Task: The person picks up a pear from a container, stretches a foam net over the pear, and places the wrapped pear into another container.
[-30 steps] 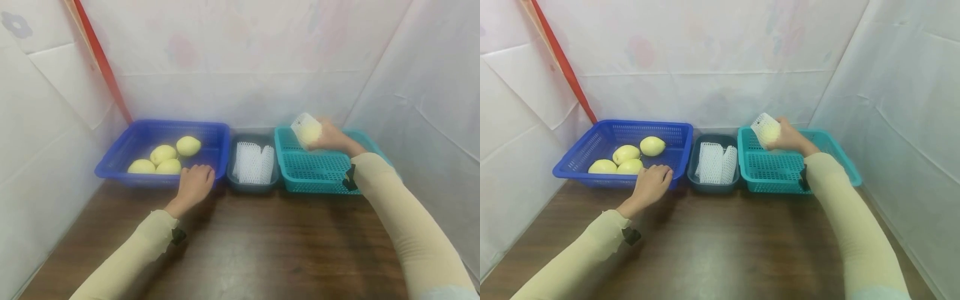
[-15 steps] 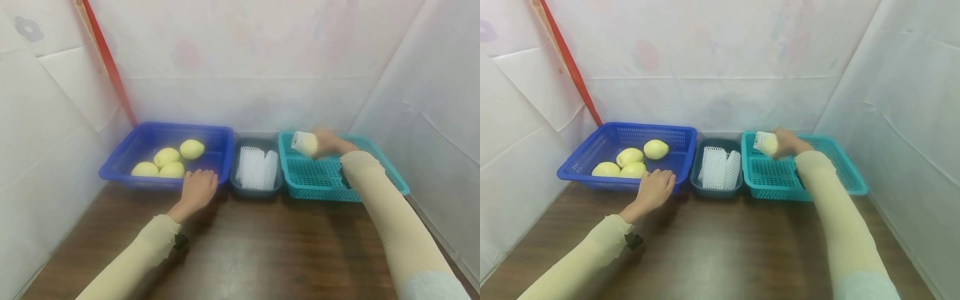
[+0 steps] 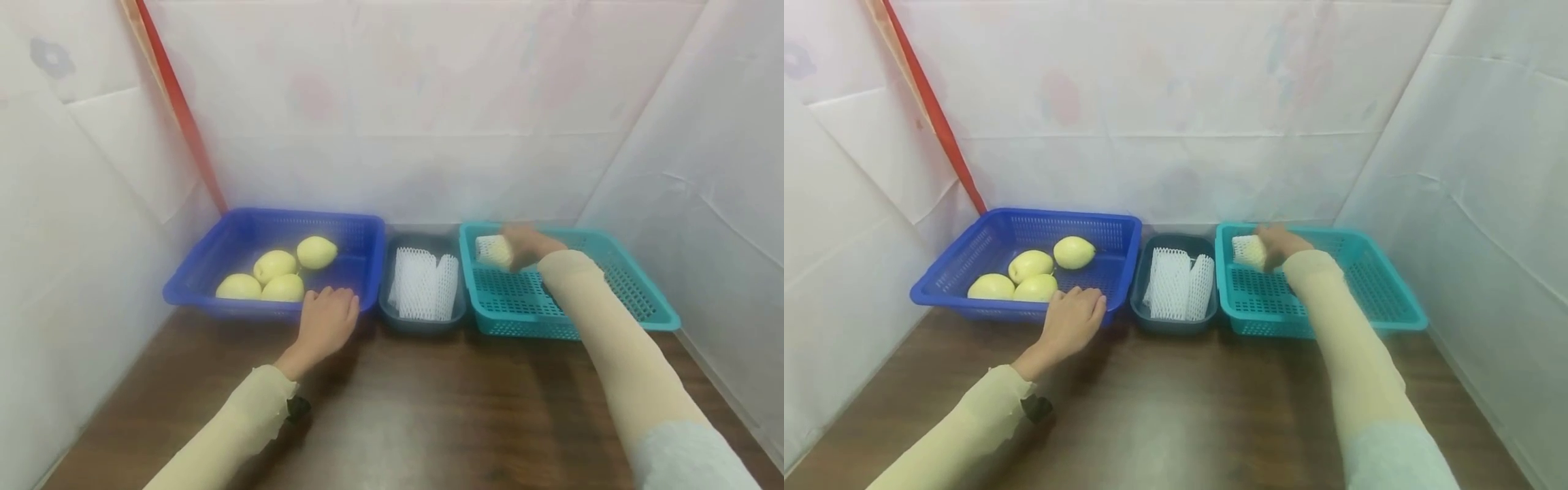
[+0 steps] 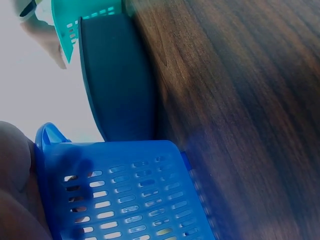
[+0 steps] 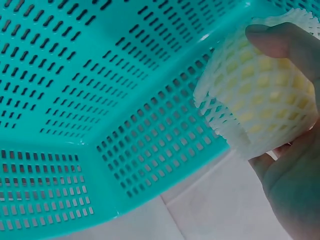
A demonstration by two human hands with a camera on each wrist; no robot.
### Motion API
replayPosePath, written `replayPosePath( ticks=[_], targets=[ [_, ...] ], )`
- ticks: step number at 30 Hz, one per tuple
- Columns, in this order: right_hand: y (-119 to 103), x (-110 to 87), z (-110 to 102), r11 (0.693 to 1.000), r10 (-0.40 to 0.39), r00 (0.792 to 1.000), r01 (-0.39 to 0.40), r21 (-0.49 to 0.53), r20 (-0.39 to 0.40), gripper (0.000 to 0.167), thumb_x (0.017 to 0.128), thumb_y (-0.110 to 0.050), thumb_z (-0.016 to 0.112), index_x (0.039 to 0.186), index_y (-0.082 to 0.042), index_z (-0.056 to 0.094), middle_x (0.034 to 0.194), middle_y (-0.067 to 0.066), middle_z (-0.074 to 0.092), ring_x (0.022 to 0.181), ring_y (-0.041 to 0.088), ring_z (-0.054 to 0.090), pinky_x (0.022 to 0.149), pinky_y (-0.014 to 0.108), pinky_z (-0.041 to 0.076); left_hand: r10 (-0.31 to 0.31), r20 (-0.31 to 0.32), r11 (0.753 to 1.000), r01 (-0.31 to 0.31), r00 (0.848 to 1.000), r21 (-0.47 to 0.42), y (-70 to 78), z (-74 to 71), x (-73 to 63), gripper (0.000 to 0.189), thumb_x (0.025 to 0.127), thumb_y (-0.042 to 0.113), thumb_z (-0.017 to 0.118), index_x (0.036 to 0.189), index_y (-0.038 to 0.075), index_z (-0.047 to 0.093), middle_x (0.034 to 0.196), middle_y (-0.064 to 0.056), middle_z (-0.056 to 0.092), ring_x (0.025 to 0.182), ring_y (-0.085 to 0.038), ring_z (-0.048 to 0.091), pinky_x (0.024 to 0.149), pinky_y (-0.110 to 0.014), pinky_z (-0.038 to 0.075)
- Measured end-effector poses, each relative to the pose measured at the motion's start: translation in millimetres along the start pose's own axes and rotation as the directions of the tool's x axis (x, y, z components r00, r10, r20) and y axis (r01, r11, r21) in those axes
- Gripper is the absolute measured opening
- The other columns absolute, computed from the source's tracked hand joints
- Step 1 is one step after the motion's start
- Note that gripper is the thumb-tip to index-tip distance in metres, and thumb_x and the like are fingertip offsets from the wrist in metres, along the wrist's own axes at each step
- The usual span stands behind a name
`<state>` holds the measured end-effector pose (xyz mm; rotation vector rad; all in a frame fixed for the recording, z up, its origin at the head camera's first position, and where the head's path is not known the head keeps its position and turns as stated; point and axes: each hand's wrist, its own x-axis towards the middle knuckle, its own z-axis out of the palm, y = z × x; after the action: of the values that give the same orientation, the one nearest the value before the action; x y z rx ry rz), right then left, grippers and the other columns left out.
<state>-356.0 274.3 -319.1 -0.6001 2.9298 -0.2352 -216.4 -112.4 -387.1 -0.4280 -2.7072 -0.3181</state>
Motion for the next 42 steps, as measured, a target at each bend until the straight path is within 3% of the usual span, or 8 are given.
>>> replayPosePath(
  ticks=[4, 10, 19, 24, 30, 35, 42],
  targets=[
    [-3, 4.6, 10, 0.998, 0.061, 0.997, -0.059, -0.026, 0.054, 0.075, 0.061, 0.0, 0.08, 0.127, 0.0, 0.044, 0.113, 0.023, 0.052, 0.102, 0.041, 0.049, 0.081, 0.059, 0.044, -0.002, -0.025, 1.0, 0.002, 1.0, -0.002, 1.3, 0.6, -6.7, 0.032, 0.097, 0.021, 0.042, 0.065, 0.013, 0.044, 0.06, -0.001, 0.044, 0.066, -0.026, 0.048, 0.064, -0.042, 0.034],
    [-8, 8.2, 21, 0.994, 0.094, 0.988, -0.086, -0.068, 0.121, 0.08, 0.063, 0.0, 0.079, 0.132, 0.0, 0.04, 0.117, 0.024, 0.051, 0.105, 0.041, 0.049, 0.08, 0.058, 0.045, -0.007, -0.033, 1.0, 0.007, 0.999, -0.004, 1.6, -0.4, -13.2, 0.033, 0.097, 0.022, 0.039, 0.067, 0.013, 0.046, 0.062, -0.002, 0.047, 0.068, -0.027, 0.049, 0.065, -0.042, 0.034],
    [-9, 11.4, 37, 0.988, 0.147, 0.973, -0.135, -0.079, 0.177, 0.094, 0.07, -0.006, 0.079, 0.147, 0.0, 0.025, 0.143, 0.029, 0.033, 0.126, 0.047, 0.034, 0.089, 0.063, 0.038, -0.003, -0.033, 1.0, 0.003, 0.999, -0.011, 1.3, -1.9, -15.5, 0.032, 0.098, 0.022, 0.039, 0.068, 0.013, 0.046, 0.064, -0.002, 0.047, 0.069, -0.027, 0.049, 0.066, -0.042, 0.033],
    [-9, 10.2, 37, 0.987, 0.153, 0.973, -0.141, -0.08, 0.174, 0.092, 0.071, -0.006, 0.079, 0.147, -0.002, 0.027, 0.142, 0.027, 0.035, 0.125, 0.046, 0.035, 0.09, 0.063, 0.038, 0.001, -0.036, 1.0, -0.001, 0.999, -0.01, 0.8, -2.8, -13.6, 0.031, 0.097, 0.021, 0.041, 0.068, 0.013, 0.046, 0.063, -0.002, 0.046, 0.069, -0.026, 0.048, 0.066, -0.042, 0.033],
    [-19, 4.1, 20, 0.994, 0.072, 0.982, -0.056, -0.093, 0.173, 0.087, 0.07, -0.005, 0.08, 0.143, -0.001, 0.034, 0.138, 0.027, 0.039, 0.123, 0.045, 0.037, 0.09, 0.063, 0.039, 0.011, -0.032, 1.0, -0.011, 0.999, -0.004, -2.7, -3.9, -11.4, 0.031, 0.097, 0.02, 0.042, 0.067, 0.013, 0.046, 0.062, -0.002, 0.046, 0.068, -0.027, 0.049, 0.066, -0.042, 0.033],
    [-37, -4.1, -3, 0.994, -0.044, 0.981, 0.062, -0.09, 0.19, 0.079, 0.075, 0.0, 0.075, 0.143, 0.003, 0.033, 0.143, 0.029, 0.032, 0.131, 0.048, 0.027, 0.097, 0.062, 0.034, 0.009, -0.02, 1.0, -0.01, 1.0, -0.001, -7.5, -4.8, -9.1, 0.031, 0.097, 0.021, 0.041, 0.067, 0.014, 0.045, 0.063, -0.001, 0.046, 0.07, -0.027, 0.05, 0.067, -0.042, 0.034],
    [-66, -38.1, -29, 0.981, -0.177, 0.975, 0.186, -0.054, 0.133, 0.06, 0.088, -0.007, 0.063, 0.141, 0.003, 0.036, 0.144, 0.026, 0.034, 0.133, 0.047, 0.024, 0.103, 0.06, 0.029, 0.014, -0.026, 1.0, -0.014, 1.0, 0.004, -13.3, -5.9, -2.9, 0.032, 0.097, 0.022, 0.038, 0.067, 0.013, 0.045, 0.061, -0.001, 0.044, 0.067, -0.026, 0.047, 0.065, -0.042, 0.033]
  ],
)
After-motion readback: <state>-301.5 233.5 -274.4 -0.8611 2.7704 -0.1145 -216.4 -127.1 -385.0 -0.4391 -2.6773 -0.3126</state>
